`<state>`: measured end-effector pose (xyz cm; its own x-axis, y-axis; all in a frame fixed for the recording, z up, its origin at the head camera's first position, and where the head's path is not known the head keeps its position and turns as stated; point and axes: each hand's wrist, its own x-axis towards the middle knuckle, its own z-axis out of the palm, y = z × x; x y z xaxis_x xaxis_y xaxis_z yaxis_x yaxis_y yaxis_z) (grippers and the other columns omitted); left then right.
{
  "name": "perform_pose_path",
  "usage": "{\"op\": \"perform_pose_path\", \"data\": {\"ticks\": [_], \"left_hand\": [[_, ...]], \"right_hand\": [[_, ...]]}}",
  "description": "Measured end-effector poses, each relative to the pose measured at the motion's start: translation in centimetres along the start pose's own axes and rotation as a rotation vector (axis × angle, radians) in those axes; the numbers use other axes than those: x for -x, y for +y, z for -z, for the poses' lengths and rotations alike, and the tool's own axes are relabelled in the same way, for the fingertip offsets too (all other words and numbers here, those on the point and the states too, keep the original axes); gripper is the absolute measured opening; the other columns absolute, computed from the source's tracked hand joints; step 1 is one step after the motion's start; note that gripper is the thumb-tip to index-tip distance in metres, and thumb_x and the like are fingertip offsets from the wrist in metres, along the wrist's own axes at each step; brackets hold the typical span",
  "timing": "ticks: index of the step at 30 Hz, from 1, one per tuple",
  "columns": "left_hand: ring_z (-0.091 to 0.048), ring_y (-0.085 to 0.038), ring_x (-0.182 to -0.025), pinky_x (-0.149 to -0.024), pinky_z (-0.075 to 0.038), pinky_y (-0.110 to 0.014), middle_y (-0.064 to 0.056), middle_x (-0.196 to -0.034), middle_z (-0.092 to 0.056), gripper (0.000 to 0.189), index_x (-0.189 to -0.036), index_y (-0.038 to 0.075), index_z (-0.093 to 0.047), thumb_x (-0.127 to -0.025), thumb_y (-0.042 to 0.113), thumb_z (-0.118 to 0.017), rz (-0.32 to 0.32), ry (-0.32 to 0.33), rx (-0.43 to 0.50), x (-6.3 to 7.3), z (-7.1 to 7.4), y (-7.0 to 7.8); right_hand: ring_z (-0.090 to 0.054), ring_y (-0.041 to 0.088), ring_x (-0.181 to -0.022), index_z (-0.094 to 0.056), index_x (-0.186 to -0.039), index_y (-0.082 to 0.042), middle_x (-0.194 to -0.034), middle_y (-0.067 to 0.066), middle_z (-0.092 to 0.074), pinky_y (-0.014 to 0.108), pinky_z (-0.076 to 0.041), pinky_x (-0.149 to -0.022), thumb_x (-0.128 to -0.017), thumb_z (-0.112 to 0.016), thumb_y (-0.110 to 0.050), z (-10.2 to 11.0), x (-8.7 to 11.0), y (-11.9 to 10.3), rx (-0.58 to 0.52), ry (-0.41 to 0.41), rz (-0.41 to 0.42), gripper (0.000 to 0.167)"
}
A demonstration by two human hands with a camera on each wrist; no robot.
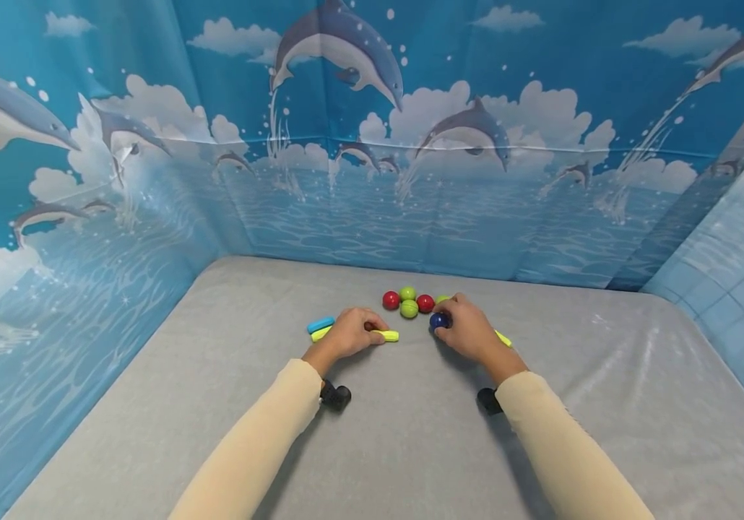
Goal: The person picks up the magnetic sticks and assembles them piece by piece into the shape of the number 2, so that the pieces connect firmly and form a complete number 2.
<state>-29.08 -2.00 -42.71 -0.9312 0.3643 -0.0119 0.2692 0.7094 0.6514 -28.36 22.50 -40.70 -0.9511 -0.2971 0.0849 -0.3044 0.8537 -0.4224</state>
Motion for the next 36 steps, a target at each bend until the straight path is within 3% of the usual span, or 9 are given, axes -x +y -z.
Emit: {"op": "perform_pose_path", "data": {"ticks": [5, 11, 19, 25, 36], "left_hand": [[-0.062, -0.015, -0.100, -0.090, -0.050, -0.031, 0.000, -0.105, -0.072, 0.012, -0.101, 0.016, -0.079, -0.091, 0.017, -0.073, 0.009, 0.002, 0.008, 0.0, 0.1, 0.2], [-0.062, -0.014, -0.099, -0.090, -0.051, -0.031, 0.000, -0.105, -0.072, 0.011, -0.100, 0.017, -0.078, -0.091, 0.018, -0.072, 0.016, -0.004, 0.014, 0.0, 0.1, 0.0], [-0.062, -0.013, -0.099, -0.090, -0.050, -0.030, 0.001, -0.105, -0.072, 0.011, -0.100, 0.018, -0.078, -0.091, 0.019, -0.073, 0.017, 0.002, 0.013, 0.2, 0.2, -0.3], [-0.063, -0.014, -0.099, -0.090, -0.051, -0.032, 0.000, -0.104, -0.073, 0.010, -0.098, 0.017, -0.079, -0.090, 0.018, -0.073, 0.012, 0.006, 0.031, 0.1, 0.2, -0.4], [-0.061, -0.014, -0.099, -0.090, -0.050, -0.030, 0.000, -0.107, -0.071, 0.012, -0.103, 0.017, -0.077, -0.092, 0.019, -0.072, 0.020, -0.018, 0.020, 0.1, 0.1, 0.1]], "right_hand": [[-0.063, 0.038, -0.107, -0.064, -0.121, 0.001, -0.119, 0.024, -0.059, 0.052, -0.054, -0.088, -0.090, -0.072, -0.010, 0.6, 0.3, 0.3, -0.052, 0.021, -0.006, 0.034], [-0.065, 0.036, -0.108, -0.065, -0.123, 0.000, -0.119, 0.022, -0.067, 0.052, -0.053, -0.093, -0.089, -0.072, -0.011, 0.1, 0.4, 0.2, -0.067, -0.028, -0.018, 0.036], [-0.064, 0.034, -0.107, -0.063, -0.126, -0.003, -0.117, 0.021, -0.068, 0.047, -0.053, -0.087, -0.090, -0.071, -0.012, -0.5, 0.4, 0.6, -0.149, -0.063, -0.141, 0.038], [-0.065, 0.032, -0.103, -0.065, -0.122, -0.003, -0.113, 0.021, -0.069, 0.044, -0.053, -0.083, -0.089, -0.072, -0.012, -0.3, 0.3, 0.7, -0.160, -0.075, -0.132, 0.035], [-0.064, 0.034, -0.108, -0.066, -0.122, -0.002, -0.118, 0.021, -0.068, 0.048, -0.051, -0.092, -0.089, -0.073, -0.014, -0.3, -0.2, 0.5, -0.190, -0.086, -0.155, 0.036]]}}
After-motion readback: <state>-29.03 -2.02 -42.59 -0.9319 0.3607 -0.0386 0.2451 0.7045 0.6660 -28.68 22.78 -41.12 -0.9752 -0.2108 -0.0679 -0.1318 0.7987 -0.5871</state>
